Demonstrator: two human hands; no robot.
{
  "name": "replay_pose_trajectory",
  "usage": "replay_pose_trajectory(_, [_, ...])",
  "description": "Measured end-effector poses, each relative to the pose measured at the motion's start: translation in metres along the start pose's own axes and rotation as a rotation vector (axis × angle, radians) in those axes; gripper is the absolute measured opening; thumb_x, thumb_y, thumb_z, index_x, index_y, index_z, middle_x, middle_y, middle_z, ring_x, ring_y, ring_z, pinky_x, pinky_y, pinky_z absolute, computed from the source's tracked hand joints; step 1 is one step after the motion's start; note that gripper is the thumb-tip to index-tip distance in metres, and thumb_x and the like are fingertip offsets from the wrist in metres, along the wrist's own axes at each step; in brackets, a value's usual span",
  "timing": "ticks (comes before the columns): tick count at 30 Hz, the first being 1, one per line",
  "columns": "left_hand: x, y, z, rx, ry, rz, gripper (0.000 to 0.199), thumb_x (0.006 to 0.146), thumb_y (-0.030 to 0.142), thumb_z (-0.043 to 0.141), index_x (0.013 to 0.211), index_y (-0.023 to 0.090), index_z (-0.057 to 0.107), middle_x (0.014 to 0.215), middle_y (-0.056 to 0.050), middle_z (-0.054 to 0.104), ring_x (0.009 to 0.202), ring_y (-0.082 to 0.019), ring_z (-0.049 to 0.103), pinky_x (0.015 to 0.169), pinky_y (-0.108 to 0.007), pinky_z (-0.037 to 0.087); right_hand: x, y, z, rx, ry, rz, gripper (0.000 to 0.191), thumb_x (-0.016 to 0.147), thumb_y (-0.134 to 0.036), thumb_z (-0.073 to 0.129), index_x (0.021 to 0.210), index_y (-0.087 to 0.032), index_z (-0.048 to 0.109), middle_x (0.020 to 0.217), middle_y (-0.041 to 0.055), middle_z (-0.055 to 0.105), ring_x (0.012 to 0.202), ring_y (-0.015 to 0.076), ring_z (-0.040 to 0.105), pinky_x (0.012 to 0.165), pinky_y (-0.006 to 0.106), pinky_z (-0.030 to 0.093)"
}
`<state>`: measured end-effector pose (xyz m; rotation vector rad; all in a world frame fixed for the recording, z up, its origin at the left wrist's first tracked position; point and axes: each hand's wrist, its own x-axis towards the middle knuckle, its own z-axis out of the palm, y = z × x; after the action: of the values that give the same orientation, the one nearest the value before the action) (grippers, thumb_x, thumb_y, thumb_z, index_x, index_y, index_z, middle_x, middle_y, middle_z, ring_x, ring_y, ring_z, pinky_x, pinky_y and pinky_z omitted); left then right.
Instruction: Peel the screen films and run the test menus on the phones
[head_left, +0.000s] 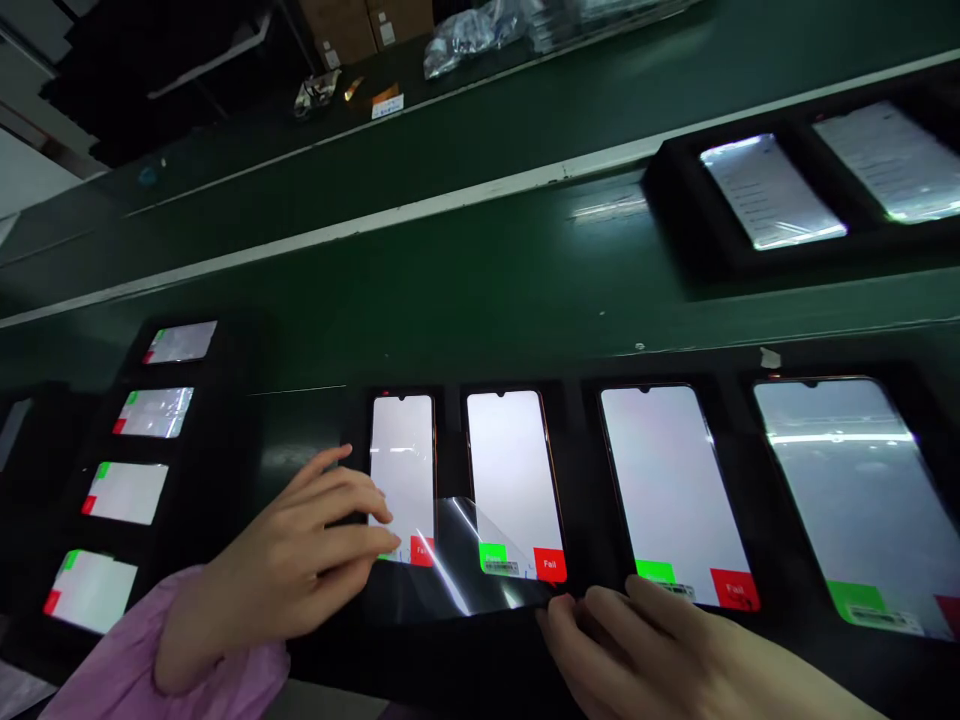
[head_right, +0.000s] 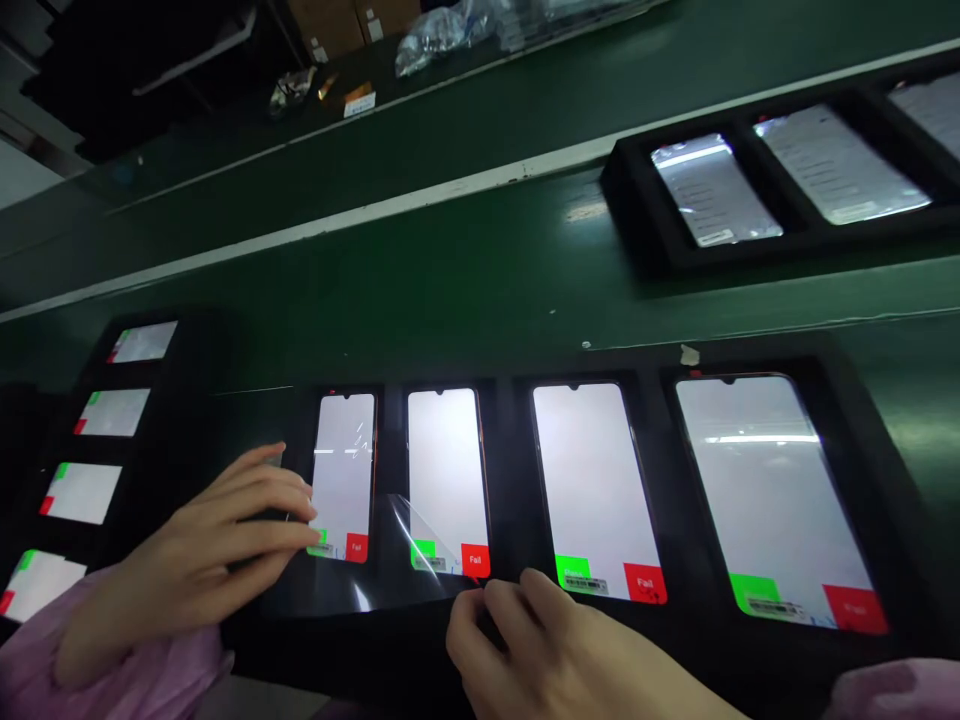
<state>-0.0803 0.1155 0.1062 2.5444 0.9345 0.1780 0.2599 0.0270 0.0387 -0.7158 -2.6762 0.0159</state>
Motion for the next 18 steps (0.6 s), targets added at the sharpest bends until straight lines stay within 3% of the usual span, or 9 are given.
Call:
replay_pose_trajectory(5, [0.034, -0.037, 0.007, -0.013, 0.13, 0.062, 0.028, 0.101, 0.012, 0.058, 0.116, 0.03, 0.072, 0.118, 0.001, 0.074, 0.111, -0.015, 0.069, 0.121, -0.046, 0.045, 0.017, 0.009, -0.008, -0.042, 0.016, -0.01, 0.025, 0.09, -0.012, 0.049, 0.088, -0.019, 0.073, 0.1, 0.0075, 0.068, 0.076, 0.0209, 0.055, 0.063, 0.038, 0.04])
replay_pose_trajectory(9, [0.047, -0.066, 0.017, 0.275, 0.269, -0.25, 0.023, 0.104, 0.035, 0.058, 0.116, 0.026, 0.076, 0.132, -0.009, 0.068, 0.126, -0.031, 0.062, 0.106, -0.053, 0.052, 0.043, 0.041, -0.011, 0.073, -0.04, 0.063, 0.021, 0.092, -0.005, 0.055, 0.083, -0.018, 0.069, 0.083, 0.0019, 0.061, 0.064, 0.0154, 0.05, 0.055, 0.036, 0.034])
replay_pose_trajectory(11, [0.049, -0.076, 0.022, 0.321, 0.281, -0.344, 0.026, 0.104, 0.041, 0.058, 0.106, 0.025, 0.078, 0.135, -0.01, 0.066, 0.129, -0.034, 0.059, 0.106, -0.055, 0.052, 0.057, 0.067, -0.011, 0.212, -0.016, 0.19, 0.024, 0.096, -0.004, 0.052, 0.09, -0.019, 0.07, 0.083, 0.0005, 0.062, 0.062, 0.0123, 0.053, 0.054, 0.032, 0.037])
replay_pose_trajectory(15, [0.047, -0.083, 0.025, 0.289, 0.315, -0.297, 0.021, 0.103, 0.04, 0.059, 0.101, 0.026, 0.075, 0.132, -0.009, 0.068, 0.126, -0.031, 0.063, 0.112, -0.055, 0.047, 0.075, 0.115, -0.016, 0.558, 0.166, 0.596, 0.01, 0.099, -0.02, 0.065, 0.093, -0.021, 0.073, 0.086, 0.0002, 0.067, 0.067, 0.0108, 0.06, 0.057, 0.026, 0.045])
replay_pose_trajectory(18, [0.045, -0.082, 0.024, 0.289, 0.306, -0.281, 0.018, 0.103, 0.039, 0.061, 0.104, 0.027, 0.075, 0.134, -0.008, 0.069, 0.127, -0.031, 0.064, 0.114, -0.058, 0.045, 0.076, 0.121, -0.026, 0.671, 0.225, 0.782, 0.006, 0.098, -0.026, 0.069, 0.094, -0.021, 0.07, 0.09, 0.0002, 0.066, 0.063, 0.0101, 0.059, 0.054, 0.025, 0.046])
